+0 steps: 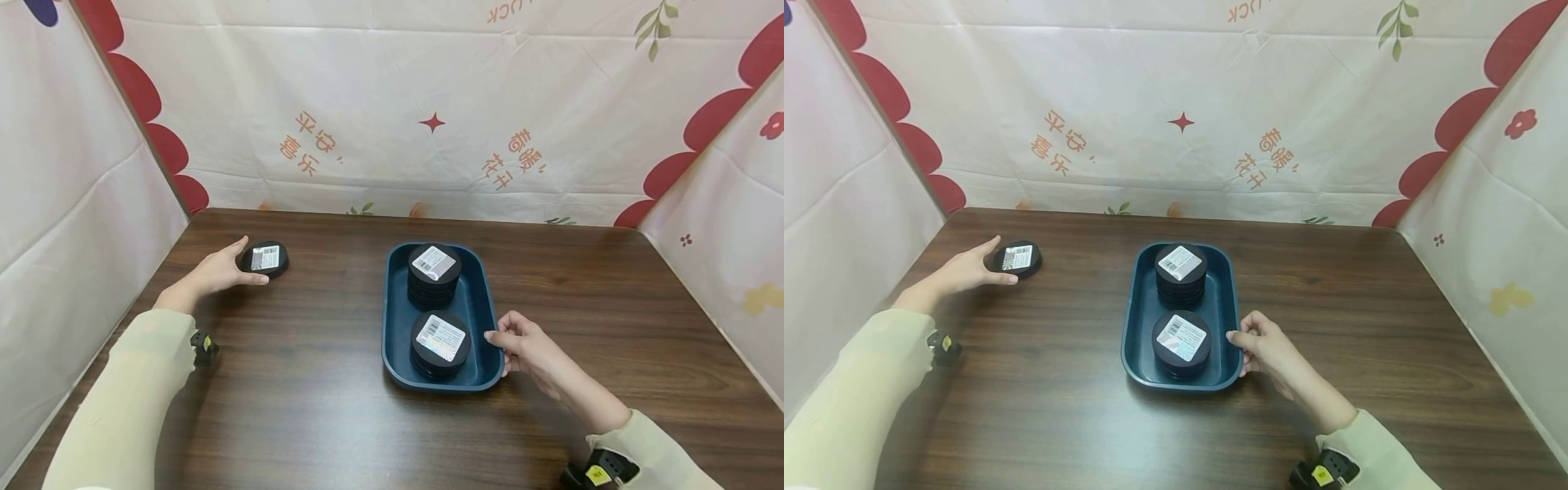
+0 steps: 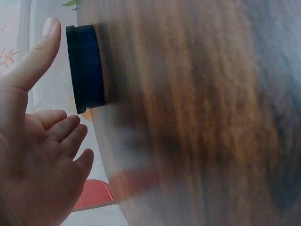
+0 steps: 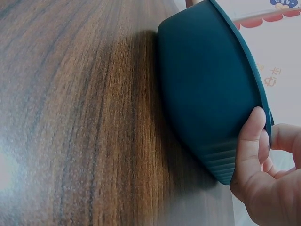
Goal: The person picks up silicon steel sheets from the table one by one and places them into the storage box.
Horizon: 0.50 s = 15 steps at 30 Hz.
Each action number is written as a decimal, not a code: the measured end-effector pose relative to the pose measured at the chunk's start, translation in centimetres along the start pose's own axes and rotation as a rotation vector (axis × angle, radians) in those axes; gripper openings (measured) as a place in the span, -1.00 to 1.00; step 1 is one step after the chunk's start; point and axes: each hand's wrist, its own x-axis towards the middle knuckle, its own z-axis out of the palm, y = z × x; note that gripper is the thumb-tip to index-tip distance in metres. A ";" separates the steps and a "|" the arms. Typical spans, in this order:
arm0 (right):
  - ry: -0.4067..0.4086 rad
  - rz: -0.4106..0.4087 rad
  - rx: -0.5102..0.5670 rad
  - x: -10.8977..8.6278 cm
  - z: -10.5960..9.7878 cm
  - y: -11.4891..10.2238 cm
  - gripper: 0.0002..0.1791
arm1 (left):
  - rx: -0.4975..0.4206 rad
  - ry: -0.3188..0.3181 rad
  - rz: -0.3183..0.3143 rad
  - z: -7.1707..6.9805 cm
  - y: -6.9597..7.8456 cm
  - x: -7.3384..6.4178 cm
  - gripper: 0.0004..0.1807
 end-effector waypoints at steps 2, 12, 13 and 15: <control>0.000 0.001 0.000 0.0 0.0 0.0 -0.79 | -0.001 0.006 0.002 0.1 0.0 0.1 0.26; 0.000 0.008 -0.002 0.0 0.0 0.1 -0.78 | 0.011 0.023 0.028 0.4 0.1 0.7 0.20; 0.001 0.008 -0.003 0.0 0.0 0.0 -0.78 | 0.012 0.022 0.032 0.4 0.1 0.7 0.19; 0.004 0.010 -0.002 0.0 0.0 0.0 -0.78 | 0.014 0.023 0.040 0.4 0.1 0.8 0.19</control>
